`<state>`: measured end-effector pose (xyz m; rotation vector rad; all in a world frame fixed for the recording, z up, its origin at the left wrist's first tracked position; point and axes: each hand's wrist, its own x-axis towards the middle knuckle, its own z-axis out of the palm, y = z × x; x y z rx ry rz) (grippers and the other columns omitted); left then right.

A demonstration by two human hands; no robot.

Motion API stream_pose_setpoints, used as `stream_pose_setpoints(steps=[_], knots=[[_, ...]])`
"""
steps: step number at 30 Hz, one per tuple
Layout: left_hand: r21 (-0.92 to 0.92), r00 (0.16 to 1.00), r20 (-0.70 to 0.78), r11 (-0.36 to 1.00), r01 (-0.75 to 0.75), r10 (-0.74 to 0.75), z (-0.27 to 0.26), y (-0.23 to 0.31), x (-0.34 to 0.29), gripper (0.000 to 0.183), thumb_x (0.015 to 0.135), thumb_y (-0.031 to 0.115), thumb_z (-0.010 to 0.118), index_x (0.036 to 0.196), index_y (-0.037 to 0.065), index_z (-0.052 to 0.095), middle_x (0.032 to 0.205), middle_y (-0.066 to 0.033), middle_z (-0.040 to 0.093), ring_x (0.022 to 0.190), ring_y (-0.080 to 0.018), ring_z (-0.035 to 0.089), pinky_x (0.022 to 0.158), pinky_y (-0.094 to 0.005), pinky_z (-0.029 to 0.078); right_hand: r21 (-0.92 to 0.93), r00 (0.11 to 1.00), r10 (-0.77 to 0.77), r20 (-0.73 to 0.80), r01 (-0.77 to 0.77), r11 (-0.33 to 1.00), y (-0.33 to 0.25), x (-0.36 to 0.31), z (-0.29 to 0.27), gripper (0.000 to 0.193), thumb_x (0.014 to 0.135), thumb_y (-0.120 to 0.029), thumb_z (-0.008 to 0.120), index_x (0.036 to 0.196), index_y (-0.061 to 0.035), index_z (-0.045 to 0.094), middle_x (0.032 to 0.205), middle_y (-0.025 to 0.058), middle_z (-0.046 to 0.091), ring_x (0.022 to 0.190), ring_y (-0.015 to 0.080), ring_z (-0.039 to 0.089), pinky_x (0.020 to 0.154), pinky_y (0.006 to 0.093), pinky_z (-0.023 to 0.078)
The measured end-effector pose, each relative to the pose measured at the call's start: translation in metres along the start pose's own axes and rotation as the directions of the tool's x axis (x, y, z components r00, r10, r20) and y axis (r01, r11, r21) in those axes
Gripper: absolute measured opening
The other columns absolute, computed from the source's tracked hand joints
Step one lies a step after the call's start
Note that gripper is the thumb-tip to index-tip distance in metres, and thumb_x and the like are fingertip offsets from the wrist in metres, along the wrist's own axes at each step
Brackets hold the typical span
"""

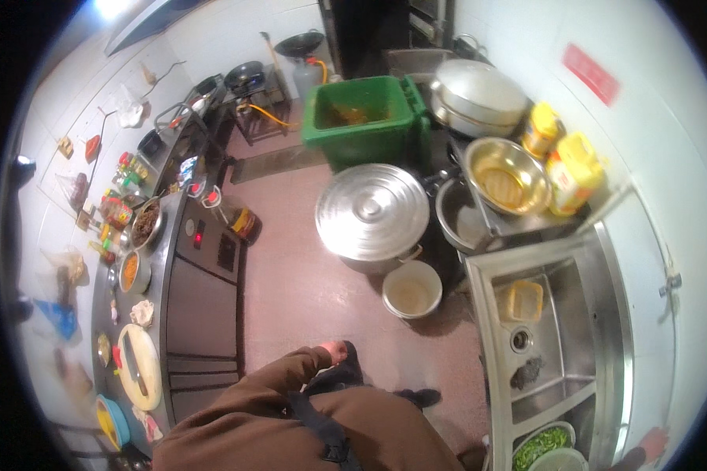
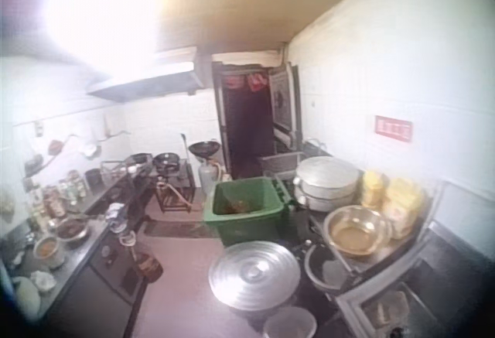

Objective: The person stirs a dark stew in a wok, transfers portions into a metal bowl, and adds a reddish-orange grainy ingredient from another bowl. They use a ladle and a long-handled spoon to mix and serve the food in a commercial kitchen.

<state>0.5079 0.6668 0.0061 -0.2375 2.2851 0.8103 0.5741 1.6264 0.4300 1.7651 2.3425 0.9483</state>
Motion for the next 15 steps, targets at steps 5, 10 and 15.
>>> stream_pose_setpoints(steps=[5,10,15], knots=[[-0.432,0.967,0.075,0.866,0.250,-0.242,-0.086,-0.105,0.009,0.027,0.090,0.019,0.058,0.109,0.003,0.067,0.086,-0.0134,0.070,0.068,-0.0225,0.067,0.060,-0.0371,0.056,0.339,0.835,-0.472,-0.284,0.548,0.765,-0.186,-0.183,0.004,0.033,0.101,-0.024,0.047,0.116,0.0011,0.061,0.116,0.0230,0.064,0.109,0.0382,0.061,0.098,0.0452,0.046],[-0.812,0.911,-0.011,0.535,0.232,-0.411,-0.169,-0.186,-0.004,0.022,0.092,0.017,0.056,0.108,0.004,0.063,0.086,-0.0127,0.068,0.067,-0.0222,0.065,0.058,-0.0383,0.056,0.973,0.637,-0.763,0.105,0.094,0.212,-0.376,-0.467,-0.014,0.016,0.088,-0.014,0.061,0.093,-0.0001,0.067,0.071,0.0068,0.062,0.059,0.0173,0.057,0.054,0.0355,0.048],[-0.953,0.884,-0.023,0.279,0.122,-0.466,-0.224,-0.214,-0.009,0.018,0.095,0.021,0.057,0.105,0.006,0.059,0.088,-0.0113,0.067,0.065,-0.0211,0.063,0.061,-0.0380,0.056,0.808,0.112,-0.994,-0.008,0.586,0.060,-0.470,-0.635,-0.145,0.032,0.082,-0.024,0.069,0.104,-0.0002,0.071,0.095,0.0188,0.073,0.090,0.0285,0.071,0.084,0.0375,0.054]])
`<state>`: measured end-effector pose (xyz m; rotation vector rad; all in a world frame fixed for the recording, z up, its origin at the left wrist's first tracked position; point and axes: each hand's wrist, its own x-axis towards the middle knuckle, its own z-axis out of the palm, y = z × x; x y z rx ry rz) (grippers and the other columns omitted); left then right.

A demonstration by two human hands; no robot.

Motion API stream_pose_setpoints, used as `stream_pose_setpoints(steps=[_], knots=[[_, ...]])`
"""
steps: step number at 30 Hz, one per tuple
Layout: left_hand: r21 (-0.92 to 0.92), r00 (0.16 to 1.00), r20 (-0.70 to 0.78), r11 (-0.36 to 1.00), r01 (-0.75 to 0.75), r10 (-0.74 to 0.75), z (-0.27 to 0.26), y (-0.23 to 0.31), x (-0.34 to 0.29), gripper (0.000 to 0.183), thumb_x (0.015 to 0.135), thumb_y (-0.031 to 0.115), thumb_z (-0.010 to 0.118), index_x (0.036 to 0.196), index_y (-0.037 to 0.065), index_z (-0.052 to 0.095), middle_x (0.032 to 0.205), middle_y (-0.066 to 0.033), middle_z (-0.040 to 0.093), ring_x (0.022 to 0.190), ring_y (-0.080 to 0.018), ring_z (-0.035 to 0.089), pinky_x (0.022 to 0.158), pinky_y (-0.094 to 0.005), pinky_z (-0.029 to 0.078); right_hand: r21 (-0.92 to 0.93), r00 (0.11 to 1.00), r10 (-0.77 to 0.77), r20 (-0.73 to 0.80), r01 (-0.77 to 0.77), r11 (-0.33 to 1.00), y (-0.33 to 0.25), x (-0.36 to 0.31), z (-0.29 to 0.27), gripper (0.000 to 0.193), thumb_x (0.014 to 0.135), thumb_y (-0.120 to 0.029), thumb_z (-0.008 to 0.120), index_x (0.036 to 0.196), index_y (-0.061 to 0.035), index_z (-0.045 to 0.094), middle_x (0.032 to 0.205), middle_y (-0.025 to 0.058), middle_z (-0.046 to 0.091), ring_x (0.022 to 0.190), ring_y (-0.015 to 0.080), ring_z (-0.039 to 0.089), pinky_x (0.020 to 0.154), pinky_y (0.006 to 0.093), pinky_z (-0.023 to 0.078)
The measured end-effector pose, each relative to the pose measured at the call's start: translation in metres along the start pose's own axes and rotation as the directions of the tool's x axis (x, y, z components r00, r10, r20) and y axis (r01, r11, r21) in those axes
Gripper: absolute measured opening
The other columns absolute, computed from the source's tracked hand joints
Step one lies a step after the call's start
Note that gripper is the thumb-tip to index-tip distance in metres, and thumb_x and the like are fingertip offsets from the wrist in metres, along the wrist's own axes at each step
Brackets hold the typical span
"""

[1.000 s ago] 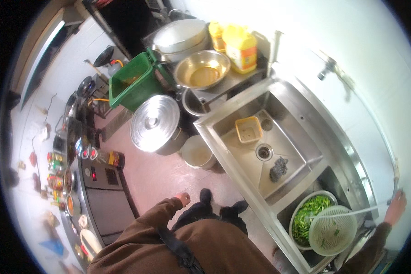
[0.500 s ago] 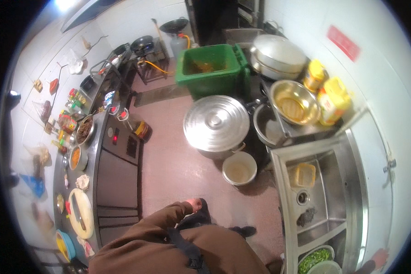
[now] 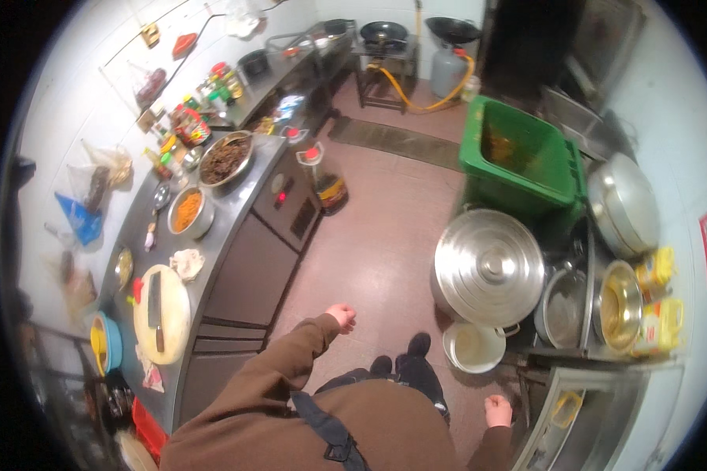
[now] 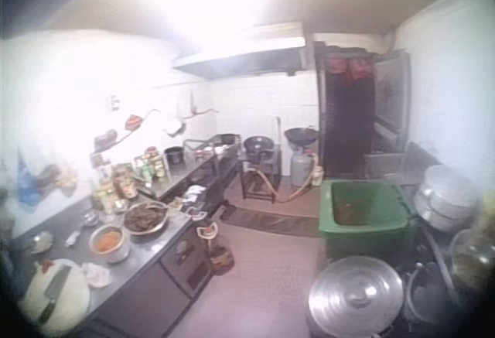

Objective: The person stirs a dark stew in a wok, transfers portions into a metal bowl, and adds a reddish-orange grainy ingredient from another bowl. They use a ladle and a long-handled spoon to mix and serve the food in a commercial kitchen.

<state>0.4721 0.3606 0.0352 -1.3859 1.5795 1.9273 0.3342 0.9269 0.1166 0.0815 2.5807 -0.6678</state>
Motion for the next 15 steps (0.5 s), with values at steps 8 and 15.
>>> stream_pose_setpoints(steps=[8,15], knots=[[-0.358,1.000,-0.022,0.933,-0.024,0.017,-0.076,0.085,0.032,0.020,0.096,0.022,0.059,0.110,0.008,0.058,0.090,-0.0092,0.067,0.068,-0.0195,0.065,0.062,-0.0369,0.057,-0.086,0.916,-0.363,0.169,0.380,0.921,-0.226,0.170,0.010,0.036,0.085,-0.026,0.067,0.110,-0.0014,0.069,0.093,0.0191,0.072,0.089,0.0322,0.070,0.083,0.0405,0.053],[-0.580,0.956,-0.292,0.791,-0.195,0.021,-0.190,0.158,0.035,0.018,0.095,0.020,0.058,0.106,0.007,0.060,0.089,-0.0086,0.067,0.068,-0.0199,0.065,0.063,-0.0373,0.059,0.004,0.618,-0.659,0.430,0.728,0.685,-0.491,0.257,0.075,0.034,0.088,-0.026,0.065,0.115,-0.0051,0.068,0.096,0.0195,0.071,0.091,0.0325,0.070,0.082,0.0404,0.054]])
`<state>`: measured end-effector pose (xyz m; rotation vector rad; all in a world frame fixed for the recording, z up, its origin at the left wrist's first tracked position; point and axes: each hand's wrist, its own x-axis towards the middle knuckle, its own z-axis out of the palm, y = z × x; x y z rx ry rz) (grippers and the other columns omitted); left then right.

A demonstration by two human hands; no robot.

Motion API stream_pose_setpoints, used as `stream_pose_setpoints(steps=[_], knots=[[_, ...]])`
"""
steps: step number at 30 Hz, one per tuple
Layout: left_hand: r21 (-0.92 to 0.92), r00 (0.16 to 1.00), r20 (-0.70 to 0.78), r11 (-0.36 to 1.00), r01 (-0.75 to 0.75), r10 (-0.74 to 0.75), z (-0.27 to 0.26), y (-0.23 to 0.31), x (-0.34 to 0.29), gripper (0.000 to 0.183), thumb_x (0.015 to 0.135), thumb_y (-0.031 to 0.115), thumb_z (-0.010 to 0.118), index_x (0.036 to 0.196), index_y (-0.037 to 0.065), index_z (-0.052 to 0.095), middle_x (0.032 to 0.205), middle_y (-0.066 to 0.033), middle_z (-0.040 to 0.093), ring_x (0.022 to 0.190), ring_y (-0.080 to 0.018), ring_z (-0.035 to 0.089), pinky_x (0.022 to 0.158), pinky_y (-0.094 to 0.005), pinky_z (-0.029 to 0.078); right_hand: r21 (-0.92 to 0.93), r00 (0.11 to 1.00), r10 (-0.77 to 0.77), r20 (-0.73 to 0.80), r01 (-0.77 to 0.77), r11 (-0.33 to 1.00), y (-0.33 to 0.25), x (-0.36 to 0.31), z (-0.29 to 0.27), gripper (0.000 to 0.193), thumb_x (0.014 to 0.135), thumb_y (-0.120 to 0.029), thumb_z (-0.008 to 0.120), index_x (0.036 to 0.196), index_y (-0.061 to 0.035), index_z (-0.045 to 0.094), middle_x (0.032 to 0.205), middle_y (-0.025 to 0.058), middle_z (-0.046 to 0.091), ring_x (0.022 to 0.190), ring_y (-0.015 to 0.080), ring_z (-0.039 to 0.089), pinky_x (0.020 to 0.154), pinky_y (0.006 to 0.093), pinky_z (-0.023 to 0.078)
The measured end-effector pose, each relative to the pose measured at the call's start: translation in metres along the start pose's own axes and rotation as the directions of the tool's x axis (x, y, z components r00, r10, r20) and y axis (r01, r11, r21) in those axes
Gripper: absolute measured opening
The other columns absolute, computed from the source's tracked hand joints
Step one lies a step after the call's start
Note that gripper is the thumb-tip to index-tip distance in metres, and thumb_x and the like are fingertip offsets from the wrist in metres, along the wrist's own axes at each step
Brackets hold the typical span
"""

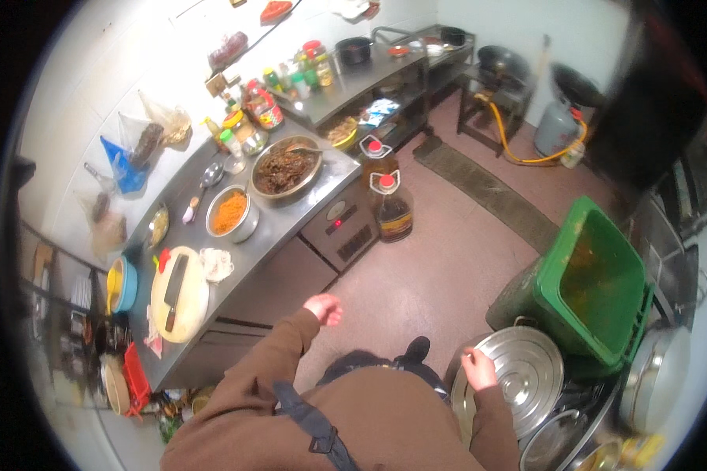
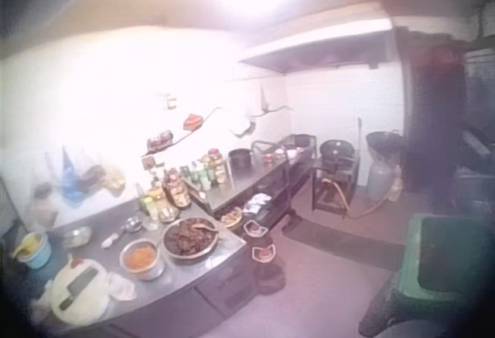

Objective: The person stirs a dark stew in a wok, transfers portions into a metal bowl, and adds a reddish-orange grainy ingredient from another bowl. They use a ladle and a long-handled spoon to mix and serve the food in a commercial kitchen.

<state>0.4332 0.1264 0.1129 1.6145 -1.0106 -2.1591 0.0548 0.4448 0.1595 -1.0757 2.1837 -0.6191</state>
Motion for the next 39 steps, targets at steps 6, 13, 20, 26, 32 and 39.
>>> stream_pose_setpoints(steps=[6,13,20,26,32,39], knots=[[-0.283,0.969,-0.241,0.950,-0.131,0.062,-0.027,0.090,0.027,0.024,0.097,0.021,0.055,0.115,0.005,0.059,0.092,-0.0123,0.068,0.067,-0.0220,0.066,0.062,-0.0378,0.060,0.197,0.905,-0.249,0.344,0.190,0.962,-0.147,0.165,-0.024,0.036,0.094,-0.026,0.062,0.120,-0.0014,0.064,0.104,0.0144,0.071,0.097,0.0242,0.068,0.085,0.0361,0.053],[-0.563,0.901,-0.395,0.726,-0.394,0.182,-0.102,0.175,0.133,0.034,0.092,0.029,0.064,0.116,0.005,0.056,0.103,-0.0181,0.067,0.081,-0.0262,0.065,0.070,-0.0394,0.058,0.432,0.828,-0.120,0.548,-0.158,0.888,-0.215,0.319,-0.014,0.032,0.098,-0.020,0.058,0.123,-0.0011,0.061,0.099,0.0036,0.067,0.085,0.0130,0.062,0.074,0.0288,0.051],[-0.775,0.909,-0.414,0.507,-0.377,0.044,-0.171,0.217,0.231,0.053,0.087,0.031,0.067,0.130,0.006,0.048,0.125,-0.0205,0.059,0.109,-0.0400,0.060,0.089,-0.0492,0.054,0.344,0.833,0.264,0.487,-0.460,0.818,-0.138,0.394,-0.041,0.018,0.096,-0.015,0.058,0.110,-0.0041,0.062,0.083,0.0007,0.063,0.069,0.0108,0.058,0.061,0.0260,0.046],[-0.782,0.877,-0.395,0.401,-0.478,0.275,-0.168,0.221,0.240,0.045,0.078,0.013,0.060,0.121,0.002,0.058,0.120,-0.0141,0.065,0.112,-0.0328,0.062,0.093,-0.0483,0.054,0.240,0.800,0.422,0.427,-0.550,0.800,-0.086,0.444,-0.046,0.022,0.093,-0.018,0.063,0.109,-0.0034,0.062,0.078,0.0016,0.062,0.063,0.0107,0.056,0.053,0.0272,0.045],[-0.641,0.778,-0.561,0.447,-0.624,0.282,-0.133,0.223,0.233,0.031,0.076,0.017,0.061,0.106,0.006,0.062,0.114,-0.0094,0.067,0.106,-0.0259,0.065,0.085,-0.0373,0.057,0.165,0.843,0.293,0.451,-0.401,0.901,-0.082,0.552,-0.077,0.031,0.090,-0.021,0.064,0.116,-0.0030,0.063,0.077,0.0033,0.063,0.068,0.0128,0.058,0.062,0.0308,0.049],[-0.629,0.784,-0.606,0.522,-0.576,0.135,-0.039,0.287,0.242,0.027,0.072,0.013,0.059,0.097,0.004,0.064,0.101,-0.0077,0.069,0.085,-0.0247,0.069,0.073,-0.0358,0.061,0.361,0.905,-0.025,0.424,-0.143,0.922,-0.115,0.717,-0.145,0.034,0.093,-0.028,0.064,0.115,-0.0022,0.066,0.100,0.0091,0.072,0.083,0.0207,0.067,0.073,0.0349,0.055]])
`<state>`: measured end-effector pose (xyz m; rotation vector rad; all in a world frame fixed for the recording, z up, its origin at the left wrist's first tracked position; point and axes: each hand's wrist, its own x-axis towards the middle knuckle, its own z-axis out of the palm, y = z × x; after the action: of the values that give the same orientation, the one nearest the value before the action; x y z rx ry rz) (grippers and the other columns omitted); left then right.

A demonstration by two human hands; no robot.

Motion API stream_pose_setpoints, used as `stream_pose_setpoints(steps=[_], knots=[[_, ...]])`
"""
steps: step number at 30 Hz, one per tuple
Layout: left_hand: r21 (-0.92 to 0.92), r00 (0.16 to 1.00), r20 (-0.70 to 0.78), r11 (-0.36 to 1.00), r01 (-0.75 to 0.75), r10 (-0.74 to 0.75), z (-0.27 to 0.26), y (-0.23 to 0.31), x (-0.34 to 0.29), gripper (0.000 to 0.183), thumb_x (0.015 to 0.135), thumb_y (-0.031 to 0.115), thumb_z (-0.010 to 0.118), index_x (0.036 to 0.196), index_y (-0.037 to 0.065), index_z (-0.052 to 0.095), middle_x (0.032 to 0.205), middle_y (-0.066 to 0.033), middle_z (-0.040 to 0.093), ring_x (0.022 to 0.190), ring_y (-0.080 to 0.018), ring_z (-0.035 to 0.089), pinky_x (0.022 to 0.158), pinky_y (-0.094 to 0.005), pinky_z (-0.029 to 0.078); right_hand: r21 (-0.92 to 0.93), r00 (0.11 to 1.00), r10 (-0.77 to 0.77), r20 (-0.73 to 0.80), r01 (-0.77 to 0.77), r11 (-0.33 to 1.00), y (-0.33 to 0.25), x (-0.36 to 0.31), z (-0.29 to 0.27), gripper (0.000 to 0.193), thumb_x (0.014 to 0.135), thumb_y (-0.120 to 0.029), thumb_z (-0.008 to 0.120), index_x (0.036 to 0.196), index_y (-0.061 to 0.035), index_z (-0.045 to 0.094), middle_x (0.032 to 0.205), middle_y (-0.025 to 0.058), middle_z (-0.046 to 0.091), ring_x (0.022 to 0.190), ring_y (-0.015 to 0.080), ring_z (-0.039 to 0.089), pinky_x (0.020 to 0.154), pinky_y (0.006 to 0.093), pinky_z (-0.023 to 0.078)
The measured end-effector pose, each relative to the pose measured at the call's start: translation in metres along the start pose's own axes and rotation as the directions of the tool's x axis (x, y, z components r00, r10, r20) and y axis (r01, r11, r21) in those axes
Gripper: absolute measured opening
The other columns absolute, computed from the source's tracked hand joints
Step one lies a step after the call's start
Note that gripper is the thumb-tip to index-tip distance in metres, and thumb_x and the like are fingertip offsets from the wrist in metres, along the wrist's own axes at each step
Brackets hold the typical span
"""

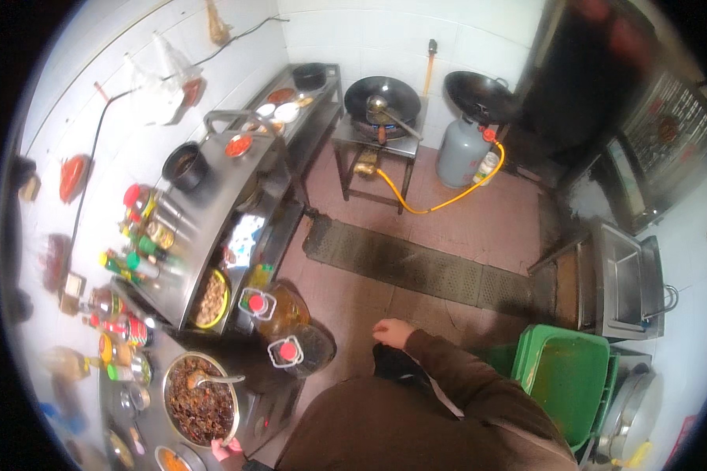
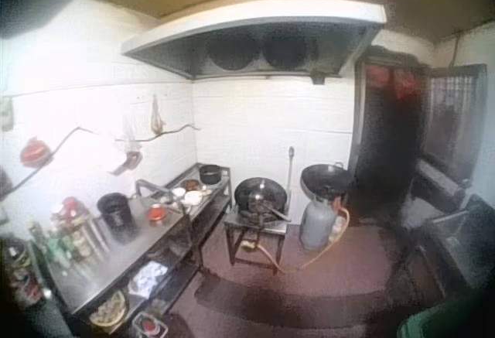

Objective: The person stirs a dark stew in a wok, transfers portions into a metal bowl, and adds a reddish-orange grainy ingredient from another bowl. They use a ladle and a long-handled spoon to mix and serve the food in a commercial kitchen.

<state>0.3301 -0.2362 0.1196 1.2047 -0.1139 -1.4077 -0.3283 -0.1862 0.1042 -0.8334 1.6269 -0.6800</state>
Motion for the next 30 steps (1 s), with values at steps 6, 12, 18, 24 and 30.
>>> stream_pose_setpoints(steps=[6,12,18,24,30], knots=[[0.067,0.997,0.068,0.997,-0.038,0.033,0.149,-0.057,-0.032,0.031,0.075,0.013,0.059,0.104,0.005,0.065,0.111,-0.0091,0.068,0.097,-0.0242,0.066,0.084,-0.0374,0.059,0.231,0.907,-0.321,0.273,0.262,0.937,-0.136,0.049,-0.050,0.044,0.097,-0.039,0.064,0.124,-0.0054,0.060,0.101,0.0052,0.068,0.087,0.0156,0.063,0.073,0.0306,0.054],[0.168,0.938,0.335,0.985,0.031,-0.087,0.342,-0.109,-0.036,0.042,0.073,0.015,0.059,0.113,0.002,0.062,0.109,-0.0150,0.069,0.090,-0.0312,0.070,0.064,-0.0389,0.063,-0.062,0.809,-0.579,0.095,0.586,0.808,-0.246,0.036,-0.093,0.064,0.091,-0.037,0.068,0.142,-0.0069,0.043,0.115,0.0183,0.061,0.096,0.0295,0.065,0.084,0.0407,0.054],[0.300,0.804,0.488,0.930,0.210,-0.339,0.523,-0.154,-0.015,0.052,0.072,0.015,0.059,0.120,-0.003,0.058,0.109,-0.0183,0.069,0.084,-0.0339,0.071,0.057,-0.0388,0.061,-0.321,0.782,-0.618,-0.078,0.567,0.759,-0.273,0.047,-0.162,0.057,0.092,-0.025,0.063,0.143,-0.0097,0.043,0.117,0.0210,0.059,0.093,0.0366,0.067,0.083,0.0446,0.056],[0.448,0.526,0.614,0.808,0.382,-0.589,0.670,-0.212,0.051,0.061,0.071,0.012,0.058,0.129,-0.005,0.053,0.120,-0.0206,0.065,0.103,-0.0359,0.067,0.079,-0.0465,0.060,-0.722,0.638,-0.726,-0.258,0.373,0.584,-0.288,0.106,-0.254,0.034,0.094,-0.018,0.056,0.123,0.0001,0.054,0.087,0.0153,0.058,0.064,0.0291,0.064,0.052,0.0393,0.054],[0.629,0.546,0.538,0.738,0.247,-0.642,0.822,-0.279,0.121,0.057,0.075,0.011,0.054,0.131,-0.001,0.051,0.120,-0.0171,0.065,0.103,-0.0352,0.066,0.085,-0.0506,0.057,-0.777,0.669,-0.566,-0.481,-0.025,0.630,-0.329,0.199,-0.355,0.014,0.093,-0.015,0.054,0.103,-0.0049,0.057,0.076,0.0118,0.060,0.064,0.0292,0.067,0.050,0.0399,0.053]])
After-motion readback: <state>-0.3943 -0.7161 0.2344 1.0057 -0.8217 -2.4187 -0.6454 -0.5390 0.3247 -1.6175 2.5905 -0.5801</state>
